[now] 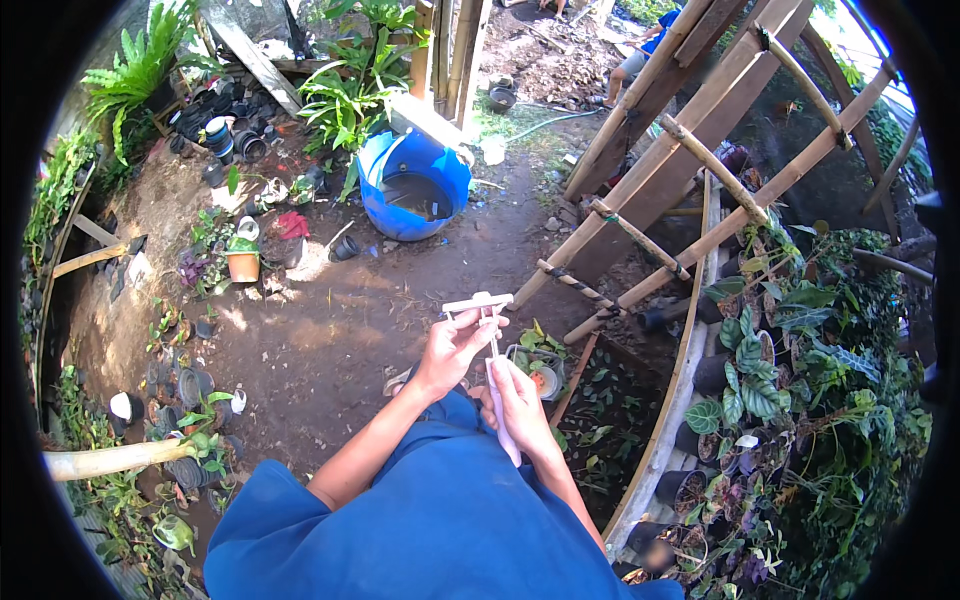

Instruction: The person assembles a small pink tripod by unfolding its legs and attaching a phone mount. They then extend a long silver pole and attach it to the tripod base, adjusting the mount at the top. The person handles small plastic parts and the pole throughout the process.

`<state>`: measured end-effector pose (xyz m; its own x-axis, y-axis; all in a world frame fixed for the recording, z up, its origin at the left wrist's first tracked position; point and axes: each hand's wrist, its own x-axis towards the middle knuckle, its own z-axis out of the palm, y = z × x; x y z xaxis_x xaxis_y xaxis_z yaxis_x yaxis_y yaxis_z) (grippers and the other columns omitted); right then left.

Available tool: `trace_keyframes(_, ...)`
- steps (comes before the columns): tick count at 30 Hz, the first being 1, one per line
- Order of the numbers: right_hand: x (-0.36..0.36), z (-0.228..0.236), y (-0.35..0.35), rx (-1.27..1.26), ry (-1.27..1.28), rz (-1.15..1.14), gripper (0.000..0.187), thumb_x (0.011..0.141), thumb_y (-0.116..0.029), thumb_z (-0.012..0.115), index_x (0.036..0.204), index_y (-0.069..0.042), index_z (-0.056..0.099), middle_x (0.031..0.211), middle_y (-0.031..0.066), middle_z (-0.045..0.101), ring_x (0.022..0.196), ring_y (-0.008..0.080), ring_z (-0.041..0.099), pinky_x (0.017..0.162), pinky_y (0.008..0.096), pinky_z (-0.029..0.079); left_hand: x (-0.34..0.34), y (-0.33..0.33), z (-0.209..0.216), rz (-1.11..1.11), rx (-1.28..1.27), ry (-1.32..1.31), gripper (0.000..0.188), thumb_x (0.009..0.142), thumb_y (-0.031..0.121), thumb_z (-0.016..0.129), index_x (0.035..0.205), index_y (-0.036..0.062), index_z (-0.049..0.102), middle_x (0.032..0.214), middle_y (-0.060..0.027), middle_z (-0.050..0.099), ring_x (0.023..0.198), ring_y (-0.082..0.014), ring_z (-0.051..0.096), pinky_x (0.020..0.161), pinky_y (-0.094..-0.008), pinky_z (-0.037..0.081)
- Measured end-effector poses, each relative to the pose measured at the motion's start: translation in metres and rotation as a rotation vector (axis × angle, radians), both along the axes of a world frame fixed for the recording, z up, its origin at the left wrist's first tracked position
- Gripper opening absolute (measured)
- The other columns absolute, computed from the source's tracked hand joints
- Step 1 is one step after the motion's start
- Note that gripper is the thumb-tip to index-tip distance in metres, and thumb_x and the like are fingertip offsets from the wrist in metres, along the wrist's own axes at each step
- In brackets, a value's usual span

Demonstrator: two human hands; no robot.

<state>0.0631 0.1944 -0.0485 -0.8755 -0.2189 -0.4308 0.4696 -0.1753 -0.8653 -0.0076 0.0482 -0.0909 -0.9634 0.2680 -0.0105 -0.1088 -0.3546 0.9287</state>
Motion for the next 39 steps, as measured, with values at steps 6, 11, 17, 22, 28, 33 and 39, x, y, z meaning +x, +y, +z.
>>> trace_keyframes(6, 0.002, 0.004, 0.013, 0.061, 0.006, 0.021, 0.045, 0.110, -0.042, 0.043, 0.111, -0.001, 0.060, 0.070, 0.0034, 0.059, 0.055, 0.0107, 0.060, 0.050, 0.0247, 0.049, 0.002, 0.004, -0.002, -0.169, 0.155, -0.294, 0.044, 0.104, 0.025, 0.060, 0.141, 0.0029, 0.054, 0.122, -0.0117, 0.068, 0.104, -0.0187, 0.068, 0.094, -0.0362, 0.057)
trace_keyframes(11, 0.002, 0.002, 0.011, -0.029, -0.047, 0.013, 0.046, 0.111, -0.044, 0.039, 0.114, -0.002, 0.060, 0.072, 0.0022, 0.058, 0.055, 0.0095, 0.058, 0.049, 0.0232, 0.046, 0.001, -0.005, 0.006, -0.171, 0.212, -0.333, 0.042, 0.106, 0.023, 0.056, 0.143, 0.0028, 0.053, 0.126, -0.0129, 0.067, 0.107, -0.0195, 0.068, 0.096, -0.0363, 0.056)
trace_keyframes(17, 0.000, 0.013, 0.003, -0.008, 0.087, 0.033, 0.043, 0.111, -0.042, 0.039, 0.111, -0.002, 0.055, 0.072, 0.0042, 0.058, 0.055, 0.0123, 0.059, 0.049, 0.0247, 0.046, 0.000, -0.018, 0.032, -0.158, 0.092, 0.032, 0.042, 0.104, 0.015, 0.058, 0.142, -0.0007, 0.054, 0.126, -0.0117, 0.069, 0.106, -0.0163, 0.067, 0.093, -0.0326, 0.054)
trace_keyframes(22, -0.010, 0.033, 0.002, 0.023, 0.149, 0.099, 0.043, 0.112, -0.040, 0.036, 0.111, 0.000, 0.054, 0.072, 0.0087, 0.061, 0.054, 0.0145, 0.059, 0.049, 0.0266, 0.048, -0.006, -0.025, 0.052, -0.114, 0.090, 0.114, 0.044, 0.104, 0.016, 0.060, 0.143, -0.0027, 0.053, 0.126, -0.0120, 0.068, 0.109, -0.0165, 0.066, 0.094, -0.0342, 0.054)
trace_keyframes(28, -0.015, 0.068, 0.001, -0.383, -0.155, 0.079, 0.064, 0.109, -0.057, 0.023, 0.110, -0.001, 0.054, 0.056, 0.0043, 0.047, 0.040, 0.0148, 0.044, 0.040, 0.0270, 0.042, -0.018, -0.024, 0.062, -0.159, 0.334, -0.037, 0.046, 0.104, 0.022, 0.061, 0.141, -0.0024, 0.054, 0.122, -0.0128, 0.069, 0.110, -0.0203, 0.067, 0.095, -0.0390, 0.056)
trace_keyframes(33, -0.013, 0.084, 0.002, -0.745, -0.259, 0.067, 0.063, 0.107, -0.061, 0.024, 0.103, -0.003, 0.049, 0.052, 0.0029, 0.041, 0.034, 0.0125, 0.035, 0.032, 0.0264, 0.035, -0.019, -0.019, 0.063, -0.239, 0.441, -0.127, 0.036, 0.102, 0.023, 0.063, 0.130, -0.0007, 0.062, 0.115, -0.0106, 0.070, 0.106, -0.0183, 0.068, 0.089, -0.0363, 0.057)
trace_keyframes(39, -0.009, 0.091, 0.000, -0.866, -0.380, 0.079, 0.061, 0.107, -0.060, 0.023, 0.100, -0.004, 0.047, 0.043, 0.0003, 0.039, 0.026, 0.0142, 0.039, 0.026, 0.0250, 0.028, -0.013, -0.023, 0.073, -0.218, 0.501, -0.145, 0.033, 0.098, 0.024, 0.071, 0.121, 0.0015, 0.065, 0.108, -0.0059, 0.070, 0.094, -0.0120, 0.066, 0.081, -0.0303, 0.056)
